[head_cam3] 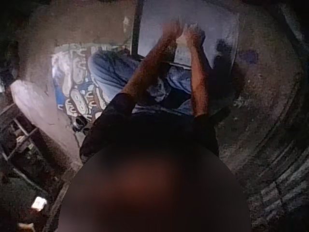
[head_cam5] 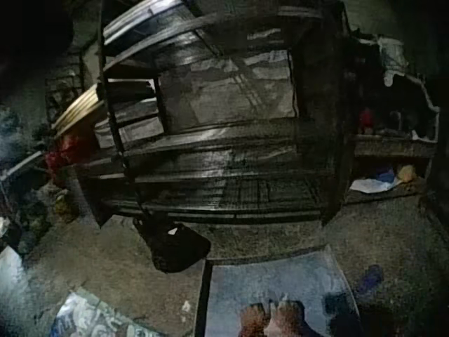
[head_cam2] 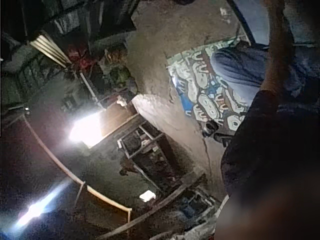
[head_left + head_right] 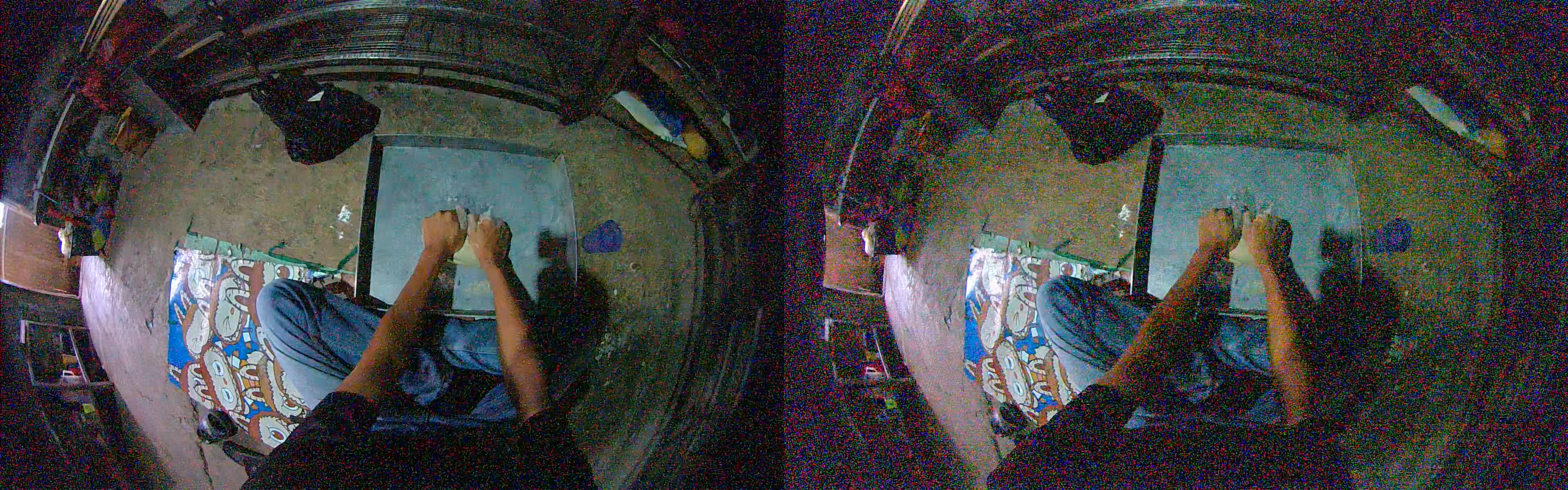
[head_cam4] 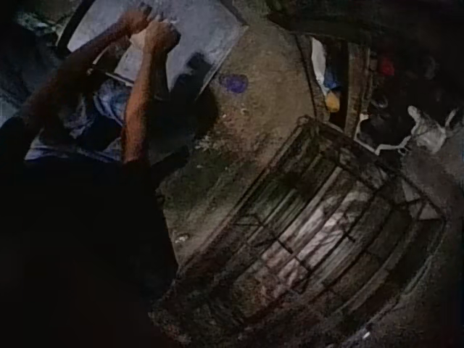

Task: The person kneads a piece of dough on a metal tray by hand, repeatedly stretching, folding, and rolling it until it forms a rounded ball.

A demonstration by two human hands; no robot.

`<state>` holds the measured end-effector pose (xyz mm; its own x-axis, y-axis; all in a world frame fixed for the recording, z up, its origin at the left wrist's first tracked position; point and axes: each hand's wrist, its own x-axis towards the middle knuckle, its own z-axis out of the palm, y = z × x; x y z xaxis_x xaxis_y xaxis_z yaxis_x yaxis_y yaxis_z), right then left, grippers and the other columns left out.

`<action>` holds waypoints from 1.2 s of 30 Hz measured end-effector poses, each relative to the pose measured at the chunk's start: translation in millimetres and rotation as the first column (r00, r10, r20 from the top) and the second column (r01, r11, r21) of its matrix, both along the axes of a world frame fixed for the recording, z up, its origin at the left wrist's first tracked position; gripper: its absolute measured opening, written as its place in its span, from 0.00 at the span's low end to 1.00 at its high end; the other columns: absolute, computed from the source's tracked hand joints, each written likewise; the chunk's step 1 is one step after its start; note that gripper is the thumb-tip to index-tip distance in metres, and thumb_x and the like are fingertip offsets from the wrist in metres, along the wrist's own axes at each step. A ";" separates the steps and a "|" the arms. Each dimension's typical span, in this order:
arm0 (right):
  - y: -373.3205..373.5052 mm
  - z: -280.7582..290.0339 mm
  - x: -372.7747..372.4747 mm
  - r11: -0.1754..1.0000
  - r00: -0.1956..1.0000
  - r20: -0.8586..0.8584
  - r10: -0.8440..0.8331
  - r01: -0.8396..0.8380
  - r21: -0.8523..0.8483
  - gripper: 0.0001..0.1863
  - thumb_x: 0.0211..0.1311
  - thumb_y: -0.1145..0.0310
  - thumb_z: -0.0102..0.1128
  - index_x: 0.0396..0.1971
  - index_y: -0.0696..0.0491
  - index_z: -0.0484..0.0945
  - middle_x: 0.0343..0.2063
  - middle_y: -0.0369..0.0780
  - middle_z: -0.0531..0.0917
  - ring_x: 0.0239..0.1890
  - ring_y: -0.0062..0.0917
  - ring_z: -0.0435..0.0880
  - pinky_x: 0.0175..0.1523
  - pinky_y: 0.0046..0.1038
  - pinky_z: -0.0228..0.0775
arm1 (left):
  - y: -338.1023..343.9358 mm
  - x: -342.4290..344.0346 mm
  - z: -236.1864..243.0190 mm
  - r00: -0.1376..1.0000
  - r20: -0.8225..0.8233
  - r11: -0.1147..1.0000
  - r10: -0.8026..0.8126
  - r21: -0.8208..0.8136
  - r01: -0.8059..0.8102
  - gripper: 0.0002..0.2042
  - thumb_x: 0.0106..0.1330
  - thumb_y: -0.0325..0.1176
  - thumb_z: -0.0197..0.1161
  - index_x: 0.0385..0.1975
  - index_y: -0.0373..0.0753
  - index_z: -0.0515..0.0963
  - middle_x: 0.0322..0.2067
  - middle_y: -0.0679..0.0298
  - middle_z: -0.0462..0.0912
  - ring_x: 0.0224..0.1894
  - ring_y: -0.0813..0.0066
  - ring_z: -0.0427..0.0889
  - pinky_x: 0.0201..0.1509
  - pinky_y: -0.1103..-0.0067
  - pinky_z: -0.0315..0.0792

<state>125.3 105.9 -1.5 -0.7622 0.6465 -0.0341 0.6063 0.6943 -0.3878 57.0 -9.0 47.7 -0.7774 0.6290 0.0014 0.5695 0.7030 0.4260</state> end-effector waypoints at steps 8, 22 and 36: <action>-2.6 66.7 -6.8 0.983 0.980 0.133 0.147 -0.160 0.093 0.23 0.66 0.51 0.49 0.31 0.56 0.84 0.32 0.50 0.85 0.38 0.47 0.83 0.45 0.46 0.75 | 10.6 -13.7 -9.9 0.997 0.009 0.996 0.082 0.027 -0.082 0.17 0.60 0.45 0.57 0.24 0.37 0.83 0.26 0.49 0.85 0.29 0.51 0.85 0.35 0.62 0.79; -24.3 52.3 14.5 0.937 0.941 -0.296 0.164 -0.055 0.345 0.13 0.60 0.58 0.57 0.29 0.52 0.82 0.27 0.42 0.85 0.30 0.38 0.85 0.36 0.39 0.77 | -7.8 11.5 -14.2 0.989 -0.108 0.933 0.097 0.357 -0.053 0.14 0.67 0.41 0.53 0.28 0.37 0.78 0.28 0.52 0.82 0.31 0.50 0.81 0.34 0.60 0.75; -65.2 69.2 64.9 0.891 0.904 -0.302 0.302 -0.155 0.427 0.24 0.69 0.60 0.49 0.58 0.59 0.73 0.63 0.49 0.71 0.69 0.45 0.64 0.71 0.47 0.52 | -50.7 62.5 -7.0 0.991 -0.119 0.937 -0.058 0.335 0.095 0.18 0.68 0.36 0.53 0.54 0.38 0.74 0.51 0.52 0.78 0.57 0.48 0.73 0.59 0.60 0.69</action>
